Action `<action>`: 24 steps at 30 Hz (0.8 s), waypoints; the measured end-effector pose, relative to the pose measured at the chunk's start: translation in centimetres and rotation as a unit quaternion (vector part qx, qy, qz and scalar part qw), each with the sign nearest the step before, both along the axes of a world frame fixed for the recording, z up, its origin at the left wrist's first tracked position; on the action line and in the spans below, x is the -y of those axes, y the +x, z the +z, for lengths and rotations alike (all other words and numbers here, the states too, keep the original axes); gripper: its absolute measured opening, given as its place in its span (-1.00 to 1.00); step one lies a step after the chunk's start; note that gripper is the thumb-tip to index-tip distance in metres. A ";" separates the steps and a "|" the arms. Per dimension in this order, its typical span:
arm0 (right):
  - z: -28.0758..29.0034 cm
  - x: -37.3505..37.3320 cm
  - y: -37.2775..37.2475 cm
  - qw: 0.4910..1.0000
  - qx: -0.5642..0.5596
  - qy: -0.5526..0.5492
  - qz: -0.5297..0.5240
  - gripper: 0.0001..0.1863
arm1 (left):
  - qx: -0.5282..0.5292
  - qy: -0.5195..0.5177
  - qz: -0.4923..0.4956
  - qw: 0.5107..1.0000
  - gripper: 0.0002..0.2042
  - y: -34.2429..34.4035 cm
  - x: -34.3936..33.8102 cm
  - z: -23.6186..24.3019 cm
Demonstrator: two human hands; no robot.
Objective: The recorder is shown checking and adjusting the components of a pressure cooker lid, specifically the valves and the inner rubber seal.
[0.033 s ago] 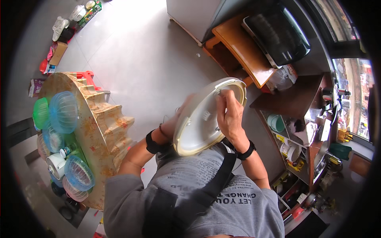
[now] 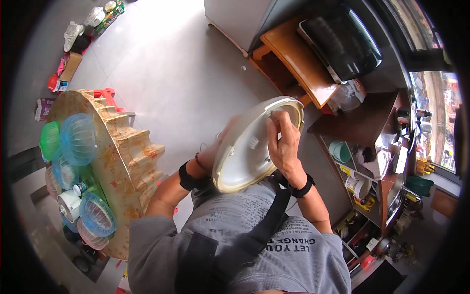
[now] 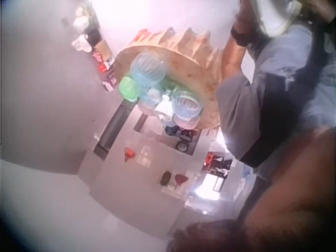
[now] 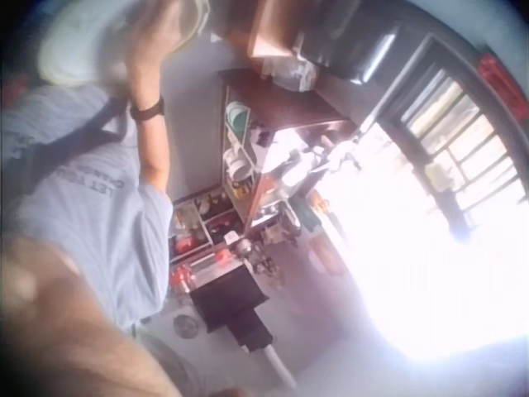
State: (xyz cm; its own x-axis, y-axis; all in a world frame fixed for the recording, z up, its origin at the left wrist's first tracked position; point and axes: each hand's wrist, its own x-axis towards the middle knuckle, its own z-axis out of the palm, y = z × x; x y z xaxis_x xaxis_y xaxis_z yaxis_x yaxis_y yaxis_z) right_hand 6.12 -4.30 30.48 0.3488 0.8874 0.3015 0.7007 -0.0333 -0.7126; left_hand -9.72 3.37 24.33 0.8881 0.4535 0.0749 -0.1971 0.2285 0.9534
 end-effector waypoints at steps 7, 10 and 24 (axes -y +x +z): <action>-0.5 -0.1 -0.8 0.988 -0.121 0.071 -0.058 -0.81 | 0.025 -0.054 -0.019 0.998 -0.49 0.1 -0.7 -0.3; -0.5 -0.1 -0.8 0.995 -0.032 0.071 -0.065 -0.76 | 0.031 -0.083 -0.031 0.996 -0.48 0.2 -0.7 -0.4; 1.5 -1.5 2.2 0.935 0.340 -0.057 0.085 -0.80 | 0.066 0.116 0.028 0.991 -0.55 0.7 -1.6 -0.4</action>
